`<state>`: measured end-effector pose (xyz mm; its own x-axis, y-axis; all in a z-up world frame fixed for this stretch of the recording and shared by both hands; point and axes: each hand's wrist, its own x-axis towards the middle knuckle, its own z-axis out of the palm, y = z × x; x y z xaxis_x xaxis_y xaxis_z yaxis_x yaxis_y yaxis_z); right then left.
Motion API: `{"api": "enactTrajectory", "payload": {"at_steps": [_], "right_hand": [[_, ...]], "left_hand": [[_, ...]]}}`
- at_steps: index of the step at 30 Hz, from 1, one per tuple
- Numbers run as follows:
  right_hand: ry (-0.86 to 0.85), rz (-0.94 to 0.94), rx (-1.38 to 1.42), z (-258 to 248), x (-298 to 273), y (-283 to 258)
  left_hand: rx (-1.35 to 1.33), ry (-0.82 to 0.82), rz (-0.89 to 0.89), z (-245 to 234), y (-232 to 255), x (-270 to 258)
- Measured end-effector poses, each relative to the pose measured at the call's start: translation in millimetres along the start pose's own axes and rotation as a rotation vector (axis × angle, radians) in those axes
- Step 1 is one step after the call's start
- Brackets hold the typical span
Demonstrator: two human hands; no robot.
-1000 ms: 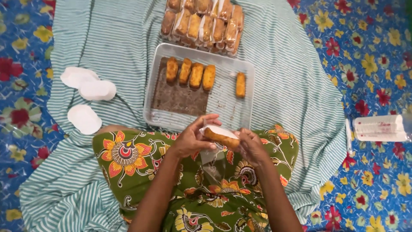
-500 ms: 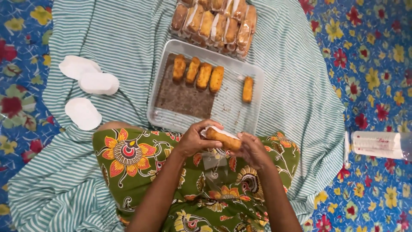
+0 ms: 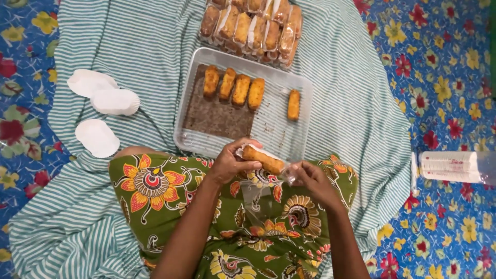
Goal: Packing individual pastries into plastic sleeves from a tray while sitting on the floor.
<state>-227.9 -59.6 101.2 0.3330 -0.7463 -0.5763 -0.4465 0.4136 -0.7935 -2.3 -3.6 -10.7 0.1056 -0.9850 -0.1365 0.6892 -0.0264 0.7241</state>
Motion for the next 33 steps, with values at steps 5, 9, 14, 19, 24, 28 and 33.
{"api": "enactTrajectory", "payload": {"at_steps": [5, 9, 14, 19, 24, 28, 33], "right_hand": [[0.025, -0.005, -0.024, -18, 4, 20], [0.051, 0.072, 0.107, -20, -3, 37], [0.206, 0.025, 0.089, -42, -20, 47], [0.458, -0.112, 0.112, -101, -43, 91], [0.715, -0.189, 0.213, -127, -70, 122], [0.648, -0.203, 0.058, -78, -89, 117], [0.361, -0.352, -0.295, 3, -61, 133]], "left_hand": [[-0.009, 0.013, 0.03, -16, -26, 1], [-0.058, 0.015, 0.057, -29, -42, 1], [-0.145, 0.106, 0.102, -38, -47, 3], [-0.171, 0.131, 0.078, -58, -62, -1], [-0.28, 0.123, 0.249, -81, -68, 2], [-0.317, 0.102, 0.225, -75, -52, -1], [-0.362, 0.13, 0.277, -86, -48, -3]]}}
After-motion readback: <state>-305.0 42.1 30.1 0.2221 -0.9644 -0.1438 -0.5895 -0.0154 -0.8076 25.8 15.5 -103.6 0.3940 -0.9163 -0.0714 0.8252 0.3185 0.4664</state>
